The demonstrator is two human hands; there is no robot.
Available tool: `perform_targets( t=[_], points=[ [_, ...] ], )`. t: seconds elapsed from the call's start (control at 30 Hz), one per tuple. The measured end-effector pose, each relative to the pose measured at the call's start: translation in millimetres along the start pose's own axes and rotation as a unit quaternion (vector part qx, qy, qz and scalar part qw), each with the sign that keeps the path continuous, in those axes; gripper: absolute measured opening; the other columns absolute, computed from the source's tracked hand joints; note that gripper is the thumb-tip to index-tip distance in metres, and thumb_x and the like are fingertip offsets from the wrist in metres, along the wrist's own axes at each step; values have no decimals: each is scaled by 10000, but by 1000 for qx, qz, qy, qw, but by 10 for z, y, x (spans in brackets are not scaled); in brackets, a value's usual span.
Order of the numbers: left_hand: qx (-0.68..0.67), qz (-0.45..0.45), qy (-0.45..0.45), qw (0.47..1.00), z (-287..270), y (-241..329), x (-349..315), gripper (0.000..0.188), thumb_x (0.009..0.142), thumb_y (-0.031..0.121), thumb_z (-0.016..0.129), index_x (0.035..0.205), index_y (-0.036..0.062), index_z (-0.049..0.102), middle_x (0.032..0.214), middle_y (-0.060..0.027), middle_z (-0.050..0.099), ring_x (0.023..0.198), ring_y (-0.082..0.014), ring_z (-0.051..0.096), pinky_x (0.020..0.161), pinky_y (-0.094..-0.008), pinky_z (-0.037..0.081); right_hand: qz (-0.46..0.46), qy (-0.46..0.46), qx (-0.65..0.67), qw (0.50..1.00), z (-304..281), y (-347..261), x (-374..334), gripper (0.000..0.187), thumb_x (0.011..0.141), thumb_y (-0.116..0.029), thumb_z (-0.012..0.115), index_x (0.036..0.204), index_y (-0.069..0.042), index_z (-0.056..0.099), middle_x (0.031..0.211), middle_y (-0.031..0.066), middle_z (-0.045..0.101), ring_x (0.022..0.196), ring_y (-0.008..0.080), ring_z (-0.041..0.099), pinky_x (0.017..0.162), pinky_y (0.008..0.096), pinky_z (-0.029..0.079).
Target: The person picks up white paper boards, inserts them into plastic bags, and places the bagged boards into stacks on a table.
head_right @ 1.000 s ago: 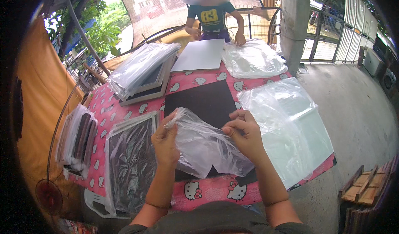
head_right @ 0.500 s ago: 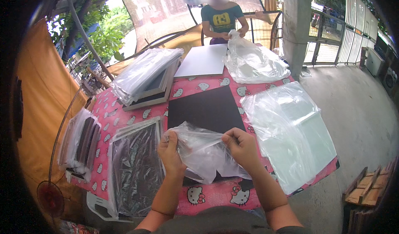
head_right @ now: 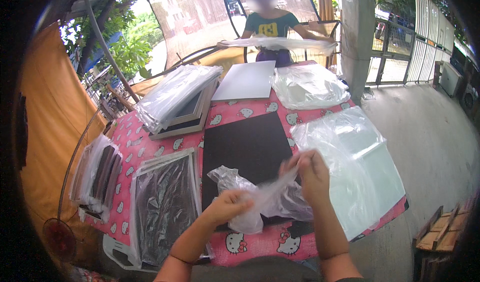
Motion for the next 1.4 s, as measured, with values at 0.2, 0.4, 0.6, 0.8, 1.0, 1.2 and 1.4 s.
perform_targets(
  t=[0.2,0.4,0.6,0.8,1.0,1.2,1.4],
  points=[
    [-301,165,38,938,-556,270,-131,172,867,200,501,803,47,550,738,-25,564,601,-139,553,612,-290,485,17,-589,10,808,-28,302,-528,152,791,-117,586,918,-38,610,897,91,627,825,197,595,728,318,463],
    [-166,163,3,973,-702,-46,-270,262,867,247,502,902,1,584,871,-97,623,767,-146,604,673,-287,492,276,-574,-44,770,-484,638,-651,310,766,-169,615,1020,3,573,956,98,607,873,201,558,770,322,435],
    [-431,284,221,828,-1016,128,-538,263,861,241,509,949,5,585,918,-98,614,786,-151,602,702,-285,490,301,-595,47,744,-596,718,-739,389,749,-201,642,1072,-5,550,951,84,600,812,171,562,710,298,443],
    [1,125,-144,982,-896,-178,-543,276,855,234,516,995,8,587,966,-98,605,805,-155,599,731,-284,488,328,-225,365,842,-869,426,-492,352,746,-137,629,1041,39,547,918,108,604,802,182,573,702,308,457],
    [-379,267,173,869,-1195,-57,-710,272,844,223,527,997,7,593,967,-97,603,797,-157,596,726,-281,486,216,-670,-57,707,-545,573,-697,316,744,-73,615,1009,82,543,885,132,608,791,192,583,693,319,472],
    [-410,250,220,849,-1085,105,-696,247,829,208,543,953,3,603,922,-94,608,764,-156,593,688,-277,483,394,-446,160,788,-844,902,-662,316,737,-44,629,1036,29,560,971,90,602,865,163,567,777,301,454],
    [-104,95,-42,989,-1004,-398,-632,224,814,193,558,909,-2,614,878,-91,614,731,-155,589,649,-273,481,316,-70,492,808,-851,469,-412,330,879,-326,412,977,-37,539,851,86,572,794,183,553,734,302,453]
  ],
)
Point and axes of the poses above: each hand's wrist, its own x-axis towards the middle knuckle, its own z-axis out of the palm, y = z × x, the point moved 3 cm from there along x, towards the middle knuckle
